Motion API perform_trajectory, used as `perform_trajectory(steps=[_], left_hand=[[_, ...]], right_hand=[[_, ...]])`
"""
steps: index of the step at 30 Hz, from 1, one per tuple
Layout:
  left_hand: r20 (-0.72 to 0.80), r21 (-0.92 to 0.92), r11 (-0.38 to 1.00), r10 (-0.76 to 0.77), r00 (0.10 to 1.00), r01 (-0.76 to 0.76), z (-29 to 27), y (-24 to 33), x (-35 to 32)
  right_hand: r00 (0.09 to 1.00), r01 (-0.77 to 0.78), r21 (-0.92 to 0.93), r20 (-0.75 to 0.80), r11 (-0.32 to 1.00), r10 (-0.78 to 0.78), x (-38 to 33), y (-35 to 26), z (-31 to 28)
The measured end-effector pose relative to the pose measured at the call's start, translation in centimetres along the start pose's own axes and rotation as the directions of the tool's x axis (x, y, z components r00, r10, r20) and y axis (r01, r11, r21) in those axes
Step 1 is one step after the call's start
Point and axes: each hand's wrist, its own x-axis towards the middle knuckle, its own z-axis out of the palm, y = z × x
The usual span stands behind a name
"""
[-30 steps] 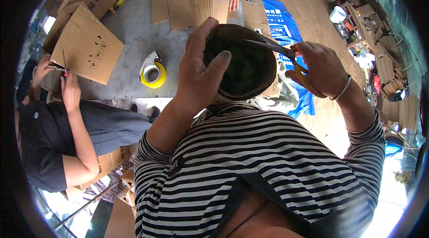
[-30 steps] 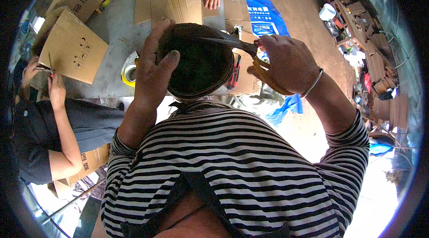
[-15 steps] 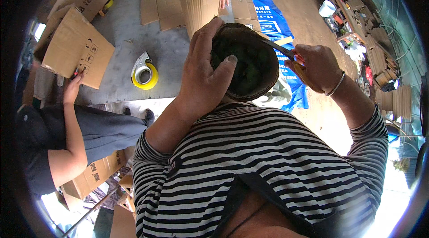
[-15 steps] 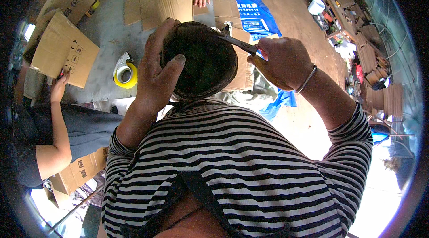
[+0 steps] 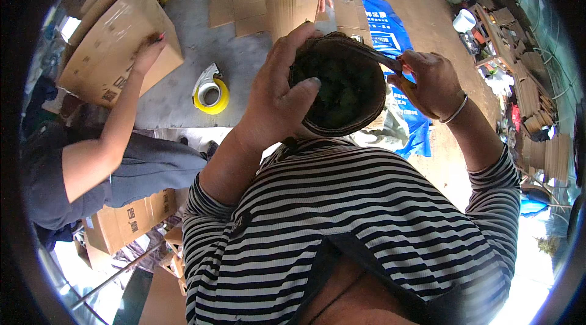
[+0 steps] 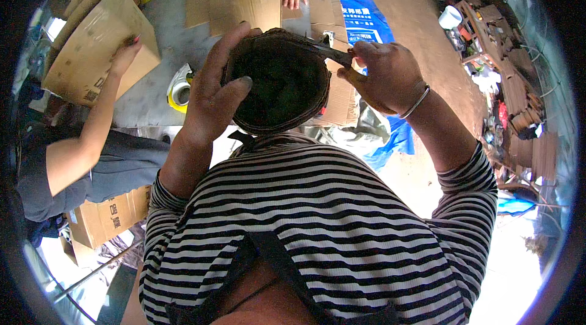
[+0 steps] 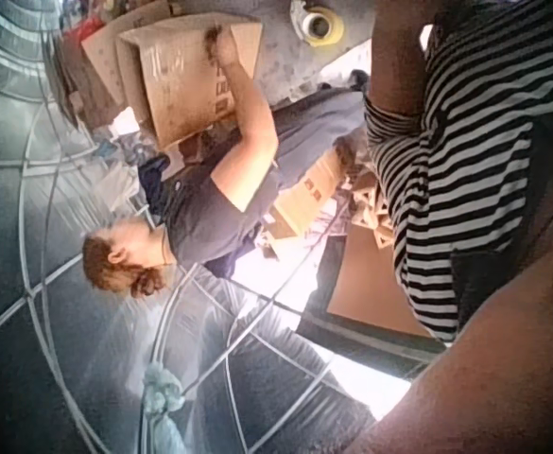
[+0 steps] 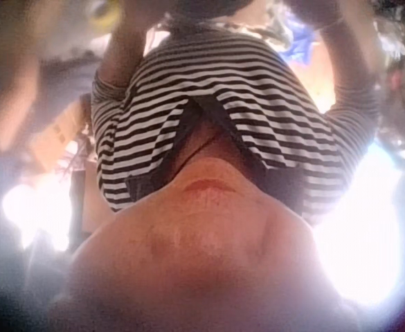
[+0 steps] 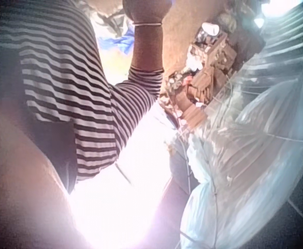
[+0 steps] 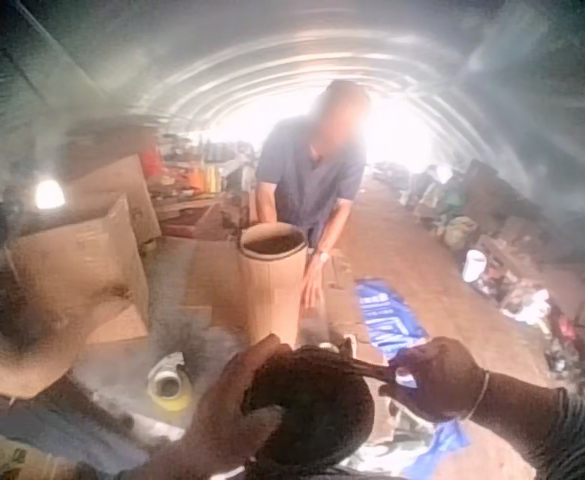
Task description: The person rolls a flat corrugated cardboard sheet into a cylindrical tube and secures the seam with yellow tape. They then insert a dark circular base into the bottom of the tube and continue to adjust and tape the assembly. The person works at a wooden table in a workshop with other workers visible in the background.
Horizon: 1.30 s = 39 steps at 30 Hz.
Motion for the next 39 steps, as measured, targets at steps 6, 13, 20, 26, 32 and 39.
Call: perform_trajectory(steps=[6,13,20,26,32,39], left_hand=[[-0.072,0.030,0.994,-0.104,0.992,0.106,-0.3,0.4,0.4],[-0.049,-0.009,0.998,-0.056,0.997,0.055,-0.2,-0.2,0.7],[-0.125,0.071,0.987,-0.138,0.983,0.147,-1.2,0.0,0.0],[-0.117,-0.146,0.947,-0.302,0.946,0.284,-1.2,1.3,-0.8],[-0.017,-0.127,0.960,-0.255,0.967,0.251,-2.6,-0.7,0.0],[0.018,-0.249,0.937,-0.246,0.969,0.243,-3.5,-1.1,1.6]], right_hand=[[0.986,0.122,-0.072,-0.109,0.990,-0.129,0.1,2.0,0.8],[0.935,0.269,-0.029,-0.230,0.963,-0.269,2.6,1.6,0.6],[0.968,0.228,-0.045,-0.094,0.973,-0.231,3.1,2.6,0.8],[0.974,0.210,-0.004,-0.082,0.978,-0.210,4.4,3.0,1.0],[0.949,0.296,0.029,-0.124,0.955,-0.290,6.0,3.2,1.3],[0.936,0.318,0.040,-0.169,0.947,-0.307,6.3,4.2,1.5]])
